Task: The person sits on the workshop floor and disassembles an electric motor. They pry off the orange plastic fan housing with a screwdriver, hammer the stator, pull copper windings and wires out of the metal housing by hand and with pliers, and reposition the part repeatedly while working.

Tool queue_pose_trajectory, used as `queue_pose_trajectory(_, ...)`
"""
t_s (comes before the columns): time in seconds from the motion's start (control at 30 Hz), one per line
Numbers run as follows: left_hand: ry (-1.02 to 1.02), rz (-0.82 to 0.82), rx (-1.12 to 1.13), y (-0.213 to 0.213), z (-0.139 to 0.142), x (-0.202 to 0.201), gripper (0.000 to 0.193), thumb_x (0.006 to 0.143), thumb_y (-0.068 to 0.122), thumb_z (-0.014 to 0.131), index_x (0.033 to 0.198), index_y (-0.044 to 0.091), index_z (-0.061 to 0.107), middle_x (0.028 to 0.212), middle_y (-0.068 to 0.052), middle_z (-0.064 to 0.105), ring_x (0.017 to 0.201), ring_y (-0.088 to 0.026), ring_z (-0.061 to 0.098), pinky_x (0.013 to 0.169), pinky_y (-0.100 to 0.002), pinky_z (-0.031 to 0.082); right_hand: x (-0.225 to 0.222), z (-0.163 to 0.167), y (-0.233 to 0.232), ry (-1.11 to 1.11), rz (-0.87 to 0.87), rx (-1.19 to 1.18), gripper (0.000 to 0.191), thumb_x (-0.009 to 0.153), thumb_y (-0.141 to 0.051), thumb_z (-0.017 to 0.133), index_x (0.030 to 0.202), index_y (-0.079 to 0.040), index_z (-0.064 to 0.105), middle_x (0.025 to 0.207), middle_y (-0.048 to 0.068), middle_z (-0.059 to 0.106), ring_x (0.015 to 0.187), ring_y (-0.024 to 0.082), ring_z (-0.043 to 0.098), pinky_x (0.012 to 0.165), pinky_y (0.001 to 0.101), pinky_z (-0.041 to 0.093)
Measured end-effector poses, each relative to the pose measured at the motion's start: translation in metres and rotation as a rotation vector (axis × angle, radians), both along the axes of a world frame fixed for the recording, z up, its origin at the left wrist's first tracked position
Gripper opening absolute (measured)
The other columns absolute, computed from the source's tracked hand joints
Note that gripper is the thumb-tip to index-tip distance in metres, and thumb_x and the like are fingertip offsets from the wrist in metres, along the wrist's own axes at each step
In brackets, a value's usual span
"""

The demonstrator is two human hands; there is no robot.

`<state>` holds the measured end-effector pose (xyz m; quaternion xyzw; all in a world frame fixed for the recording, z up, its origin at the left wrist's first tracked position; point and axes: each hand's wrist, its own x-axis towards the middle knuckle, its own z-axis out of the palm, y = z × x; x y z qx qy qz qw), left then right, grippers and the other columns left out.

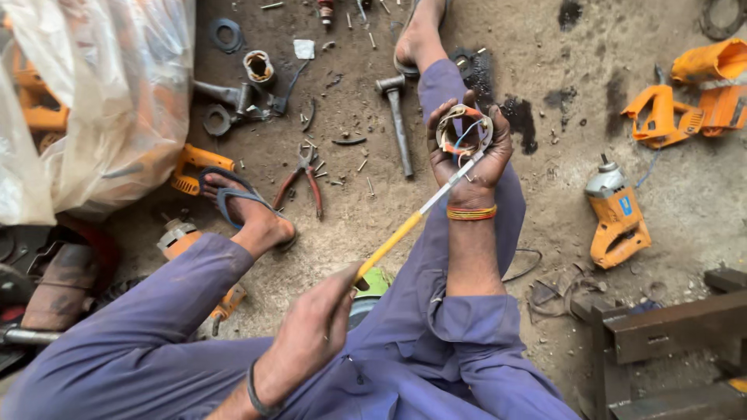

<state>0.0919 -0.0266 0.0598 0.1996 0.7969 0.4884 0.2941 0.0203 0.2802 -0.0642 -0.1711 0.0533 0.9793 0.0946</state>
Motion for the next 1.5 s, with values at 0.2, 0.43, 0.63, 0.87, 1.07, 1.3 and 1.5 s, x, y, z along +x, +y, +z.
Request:
queue_pose_trajectory(0.2, 0.002, 0.025, -0.060, 0.022, -0.021, 0.005, 0.042, 0.093, 0.001, 0.060, 0.136, 0.003, 0.060, 0.085, -0.018, 0.066, 0.075, -0.033, 0.069, 0.067, -0.043, 0.054, 0.009, 0.003, 0.006, -0.005, -0.016, -0.102, 0.038, 0.094, -0.029, 0.070, 0.116, 0.001, 0.067, 0.122, 0.022, 0.062, 0.106, 0.028, 0.067, 0.099, 0.0365, 0.062)
queue_pose_trajectory(0.43, 0.017, 0.064, -0.010, 0.038, -0.041, 0.011, 0.042, 0.095, 0.000, 0.060, 0.137, 0.001, 0.061, 0.081, -0.017, 0.064, 0.071, -0.032, 0.067, 0.065, -0.041, 0.053, 0.018, 0.002, 0.007, 0.097, 0.048, -0.370, 0.048, 0.088, -0.022, 0.070, 0.126, 0.005, 0.062, 0.130, 0.017, 0.054, 0.105, 0.024, 0.064, 0.095, 0.0332, 0.062)
queue_pose_trajectory(0.63, -0.012, 0.083, -0.024, 0.047, -0.047, 0.017, 0.036, 0.098, 0.004, 0.062, 0.133, 0.002, 0.065, 0.082, -0.017, 0.067, 0.072, -0.030, 0.068, 0.067, -0.038, 0.054, 0.014, 0.000, 0.008, 0.019, -0.002, -0.263, 0.057, 0.087, -0.028, 0.070, 0.128, 0.009, 0.055, 0.121, 0.018, 0.057, 0.104, 0.026, 0.065, 0.099, 0.0379, 0.061)
queue_pose_trajectory(0.87, 0.009, 0.086, -0.066, 0.047, -0.037, 0.012, 0.036, 0.097, 0.005, 0.063, 0.133, 0.002, 0.065, 0.083, -0.017, 0.068, 0.068, -0.027, 0.070, 0.064, -0.037, 0.055, 0.013, 0.011, 0.013, -0.001, -0.074, 0.131, 0.067, 0.097, -0.052, 0.063, 0.122, 0.011, 0.060, 0.113, 0.025, 0.064, 0.100, 0.032, 0.068, 0.095, 0.0429, 0.061)
queue_pose_trajectory(1.07, 0.075, 0.134, -0.025, 0.047, -0.034, 0.009, 0.031, 0.097, 0.005, 0.062, 0.128, 0.000, 0.067, 0.087, -0.016, 0.071, 0.070, -0.025, 0.071, 0.064, -0.034, 0.055, 0.014, 0.021, 0.023, -0.066, -0.202, 0.456, 0.055, 0.100, -0.049, 0.063, 0.126, 0.000, 0.063, 0.112, 0.021, 0.069, 0.101, 0.034, 0.070, 0.096, 0.0491, 0.061)
queue_pose_trajectory(1.3, 0.265, 0.219, 0.010, 0.061, -0.046, 0.032, 0.025, 0.106, 0.007, 0.057, 0.130, 0.002, 0.065, 0.088, -0.011, 0.068, 0.075, -0.021, 0.066, 0.067, -0.032, 0.052, 0.011, 0.017, 0.023, -0.194, -0.302, 0.753, 0.046, 0.102, -0.042, 0.066, 0.123, -0.002, 0.062, 0.108, 0.018, 0.070, 0.096, 0.033, 0.072, 0.096, 0.0554, 0.063)
queue_pose_trajectory(1.5, -0.629, 0.206, 0.327, 0.067, -0.057, 0.038, 0.031, 0.109, 0.012, 0.056, 0.136, 0.000, 0.067, 0.075, 0.000, 0.051, 0.061, -0.010, 0.043, 0.053, -0.027, 0.035, 0.010, 0.015, 0.034, 0.006, -0.126, 0.382, 0.062, 0.098, -0.050, 0.063, 0.128, 0.004, 0.062, 0.111, 0.023, 0.070, 0.096, 0.029, 0.072, 0.099, 0.0432, 0.061)
